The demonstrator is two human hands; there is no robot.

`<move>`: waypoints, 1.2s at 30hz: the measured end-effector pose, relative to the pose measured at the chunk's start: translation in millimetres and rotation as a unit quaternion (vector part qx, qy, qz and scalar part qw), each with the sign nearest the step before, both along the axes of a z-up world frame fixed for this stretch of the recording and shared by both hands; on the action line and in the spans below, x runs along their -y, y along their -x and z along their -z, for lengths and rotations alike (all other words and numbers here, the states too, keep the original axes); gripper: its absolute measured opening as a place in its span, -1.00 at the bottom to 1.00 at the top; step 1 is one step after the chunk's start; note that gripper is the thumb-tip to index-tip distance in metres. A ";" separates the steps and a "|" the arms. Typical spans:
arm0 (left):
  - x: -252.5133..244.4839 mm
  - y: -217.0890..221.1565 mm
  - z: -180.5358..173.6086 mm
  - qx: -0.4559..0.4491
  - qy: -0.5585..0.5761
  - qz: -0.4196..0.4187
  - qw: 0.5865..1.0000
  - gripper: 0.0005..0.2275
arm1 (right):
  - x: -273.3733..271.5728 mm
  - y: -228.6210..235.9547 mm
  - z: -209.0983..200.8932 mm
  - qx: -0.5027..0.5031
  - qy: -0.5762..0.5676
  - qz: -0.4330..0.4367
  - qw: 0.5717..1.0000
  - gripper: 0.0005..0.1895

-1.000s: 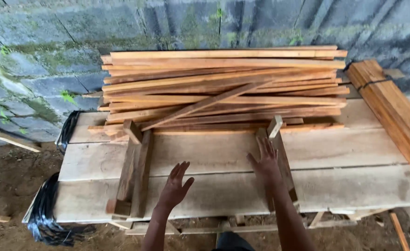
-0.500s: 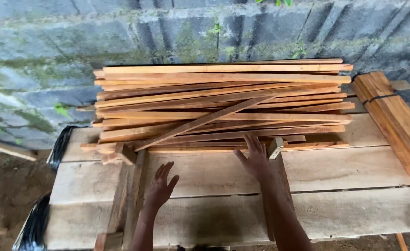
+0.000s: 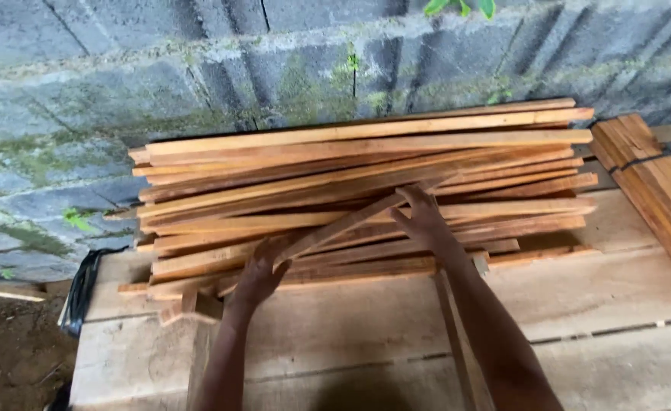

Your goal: Organizing and arranging thin wooden strips into a jig on a workbench.

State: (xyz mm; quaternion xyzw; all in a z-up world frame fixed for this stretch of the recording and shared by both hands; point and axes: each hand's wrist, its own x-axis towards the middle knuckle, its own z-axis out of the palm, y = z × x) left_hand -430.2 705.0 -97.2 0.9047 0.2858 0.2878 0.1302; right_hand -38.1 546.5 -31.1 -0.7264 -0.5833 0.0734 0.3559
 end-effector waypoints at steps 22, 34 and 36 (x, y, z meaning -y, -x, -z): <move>-284.8 -169.4 5.8 -0.093 -0.195 -0.101 0.971 -0.44 | -193.7 -161.8 42.8 0.281 0.031 0.126 0.951 -0.48; -263.5 -152.5 -4.3 -0.150 -0.287 -0.150 0.934 -0.51 | -169.3 -146.5 32.9 0.468 -0.135 0.177 0.855 -0.60; -246.3 -138.4 -25.3 -0.129 -0.303 -0.142 0.934 -0.60 | -151.9 -134.7 23.3 0.442 -0.125 0.166 0.872 -0.39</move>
